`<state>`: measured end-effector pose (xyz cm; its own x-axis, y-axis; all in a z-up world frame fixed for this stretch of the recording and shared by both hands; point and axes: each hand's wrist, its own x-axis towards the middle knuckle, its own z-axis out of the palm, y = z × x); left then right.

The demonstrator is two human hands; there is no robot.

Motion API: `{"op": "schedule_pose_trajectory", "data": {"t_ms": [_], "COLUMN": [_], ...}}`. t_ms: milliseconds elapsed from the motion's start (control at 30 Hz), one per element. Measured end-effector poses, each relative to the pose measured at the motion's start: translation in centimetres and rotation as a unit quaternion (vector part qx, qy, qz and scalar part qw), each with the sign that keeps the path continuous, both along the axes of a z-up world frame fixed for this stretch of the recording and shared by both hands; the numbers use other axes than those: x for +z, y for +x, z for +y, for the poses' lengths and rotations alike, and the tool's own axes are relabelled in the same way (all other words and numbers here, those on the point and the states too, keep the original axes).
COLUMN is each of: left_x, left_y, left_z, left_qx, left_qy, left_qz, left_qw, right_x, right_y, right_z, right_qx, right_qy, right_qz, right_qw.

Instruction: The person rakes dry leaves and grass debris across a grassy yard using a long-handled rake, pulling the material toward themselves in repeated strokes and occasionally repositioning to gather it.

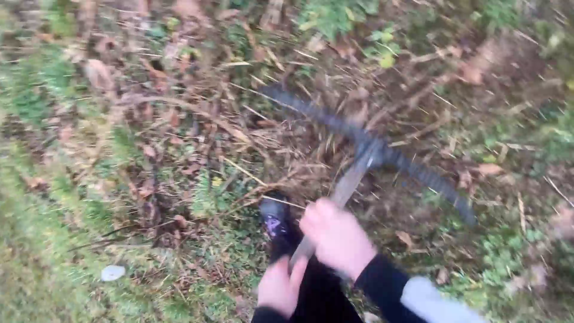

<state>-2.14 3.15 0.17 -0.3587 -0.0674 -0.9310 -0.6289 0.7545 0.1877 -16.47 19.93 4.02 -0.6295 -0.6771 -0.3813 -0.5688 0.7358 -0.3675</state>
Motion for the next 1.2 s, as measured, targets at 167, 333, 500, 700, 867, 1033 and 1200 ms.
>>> {"op": "schedule_pose_trajectory", "data": {"t_ms": [167,333,500,700,867,1033,1200], "left_x": [-1.1,-0.6,-5.2,-5.1,-2.6,-0.9,-4.7], "left_y": [-12.9,-12.5,4.2,15.7,23.2,9.9,1.8], "left_z": [14.4,17.4,5.1,-3.9,-3.4,9.5,25.1], "left_qx": [0.008,-0.026,0.021,0.003,-0.028,-0.087,-0.188], "left_qy": [0.084,0.063,-0.081,-0.182,-0.184,-0.08,0.057], "left_qz": [0.001,-0.025,-0.09,-0.044,0.081,-0.081,0.038], "left_qw": [0.996,0.997,0.992,0.982,0.979,0.99,0.98], "right_x": [-2.8,-6.8,-7.6,-5.6,-2.2,-1.5,-6.4], "right_y": [-7.5,-4.4,7.3,17.9,19.5,15.7,13.3], "right_z": [13.4,16.6,5.7,-3.5,0.9,11.8,26.7], "right_qx": [-0.078,-0.124,-0.113,-0.057,-0.107,-0.156,-0.249], "right_qy": [0.073,0.055,-0.075,-0.08,-0.123,-0.064,-0.004], "right_qz": [-0.042,-0.023,-0.044,-0.122,-0.105,-0.032,0.038], "right_qw": [0.993,0.991,0.99,0.988,0.981,0.985,0.968]}}
